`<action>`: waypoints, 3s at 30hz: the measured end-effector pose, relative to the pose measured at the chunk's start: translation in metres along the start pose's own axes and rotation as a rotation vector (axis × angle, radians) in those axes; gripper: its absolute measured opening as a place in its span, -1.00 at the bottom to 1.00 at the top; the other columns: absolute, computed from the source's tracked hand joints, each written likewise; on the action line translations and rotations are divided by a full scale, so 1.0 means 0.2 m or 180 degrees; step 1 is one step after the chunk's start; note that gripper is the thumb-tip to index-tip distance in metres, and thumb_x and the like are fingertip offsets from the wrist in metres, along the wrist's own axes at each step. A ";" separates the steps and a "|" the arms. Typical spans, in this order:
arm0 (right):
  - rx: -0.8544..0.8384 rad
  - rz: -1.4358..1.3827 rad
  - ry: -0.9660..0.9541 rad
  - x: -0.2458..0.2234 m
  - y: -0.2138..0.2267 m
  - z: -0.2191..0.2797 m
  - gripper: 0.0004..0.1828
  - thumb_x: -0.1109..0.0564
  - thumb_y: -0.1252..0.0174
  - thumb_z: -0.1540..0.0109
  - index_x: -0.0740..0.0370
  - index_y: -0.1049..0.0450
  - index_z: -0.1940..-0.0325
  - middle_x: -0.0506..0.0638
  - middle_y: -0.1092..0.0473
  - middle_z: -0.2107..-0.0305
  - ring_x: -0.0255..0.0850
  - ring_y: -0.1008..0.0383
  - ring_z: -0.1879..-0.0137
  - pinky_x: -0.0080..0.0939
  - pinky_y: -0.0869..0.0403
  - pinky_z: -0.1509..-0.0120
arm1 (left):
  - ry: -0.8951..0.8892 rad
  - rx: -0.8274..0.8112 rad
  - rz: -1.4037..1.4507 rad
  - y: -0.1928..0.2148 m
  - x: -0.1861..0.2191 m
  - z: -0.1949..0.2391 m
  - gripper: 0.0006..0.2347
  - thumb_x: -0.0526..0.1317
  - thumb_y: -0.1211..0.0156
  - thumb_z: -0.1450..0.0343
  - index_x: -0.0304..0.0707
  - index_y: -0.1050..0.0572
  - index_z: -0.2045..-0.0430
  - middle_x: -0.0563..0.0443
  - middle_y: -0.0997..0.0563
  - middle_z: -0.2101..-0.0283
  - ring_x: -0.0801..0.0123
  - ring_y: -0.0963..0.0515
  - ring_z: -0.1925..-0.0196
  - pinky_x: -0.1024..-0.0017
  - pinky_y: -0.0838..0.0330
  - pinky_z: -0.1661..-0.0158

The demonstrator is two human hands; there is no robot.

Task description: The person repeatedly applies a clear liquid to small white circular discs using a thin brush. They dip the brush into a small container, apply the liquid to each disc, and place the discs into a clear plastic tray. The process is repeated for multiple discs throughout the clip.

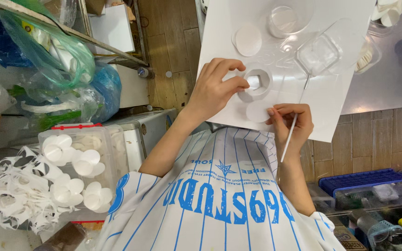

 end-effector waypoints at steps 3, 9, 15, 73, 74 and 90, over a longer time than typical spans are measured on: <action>0.0166 -0.0092 -0.0045 0.00 0.04 0.01 -0.74 0.40 -0.27 -0.34 0.27 -0.28 0.16 0.13 -0.50 0.28 -0.33 -0.49 0.32 -0.40 -0.52 0.22 | 0.0106 0.0027 0.0131 -0.02 -0.01 -0.03 -0.86 -0.35 -0.39 -0.35 -0.15 -0.57 0.29 0.13 -0.52 -0.01 0.28 -0.52 -0.06 0.32 -0.37 -0.05; 0.0187 -0.0071 -0.0045 -0.02 0.03 -0.02 -0.63 0.38 -0.29 -0.34 0.20 -0.18 0.20 0.11 -0.52 0.32 -0.37 -0.46 0.34 -0.43 -0.47 0.25 | 0.0697 0.0225 0.0538 -0.02 -0.03 0.05 -0.89 -0.25 -0.41 -0.41 -0.23 -0.58 0.40 0.09 -0.53 0.17 0.26 -0.47 0.10 0.35 -0.34 0.04; 0.0064 0.0191 -0.0073 -0.01 -0.05 -0.12 -0.57 0.34 -0.35 -0.33 0.19 -0.15 0.26 0.11 -0.52 0.34 -0.38 -0.50 0.28 -0.42 -0.52 0.23 | 0.0758 0.0355 0.0512 -0.06 -0.01 0.08 -0.87 -0.24 -0.42 -0.36 -0.23 -0.57 0.51 0.10 -0.53 0.26 0.27 -0.46 0.16 0.33 -0.31 0.06; -0.0276 0.0475 0.0175 -0.03 -0.08 -0.14 -0.66 0.29 -0.39 -0.34 0.26 -0.28 0.22 -0.08 -0.39 0.42 -0.48 -0.24 0.35 -0.47 -0.27 0.28 | 0.0013 0.0164 -0.0042 -0.07 0.08 -0.05 -0.88 -0.17 -0.47 -0.31 -0.11 -0.62 0.44 0.23 -0.50 0.20 0.34 -0.43 0.08 0.32 -0.23 0.04; -0.0410 0.0363 0.0275 -0.06 -0.08 -0.13 -0.68 0.30 -0.39 -0.34 0.26 -0.30 0.21 -0.06 -0.43 0.39 -0.46 -0.27 0.33 -0.47 -0.30 0.25 | -0.0045 0.0139 -0.0066 -0.07 0.08 -0.06 -0.88 -0.18 -0.47 -0.31 -0.12 -0.62 0.44 0.22 -0.50 0.19 0.33 -0.43 0.07 0.32 -0.22 0.02; -0.1045 0.1490 0.1595 -0.19 -0.18 -0.24 -0.62 0.55 -0.26 0.01 0.25 -0.22 0.45 0.01 -0.55 0.27 -0.16 -0.18 0.26 -0.23 -0.35 0.19 | -0.0185 -0.0075 0.0071 -0.12 0.00 -0.08 -0.85 -0.11 -0.50 -0.26 -0.09 -0.64 0.50 0.26 -0.47 0.14 0.31 -0.37 0.01 0.29 -0.18 -0.04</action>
Point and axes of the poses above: each hand's wrist, its own z-axis away from the middle knuckle, its own y-axis out of the back of the hand, x = y × z, the point moved 9 cm from there along -z, towards the middle knuckle
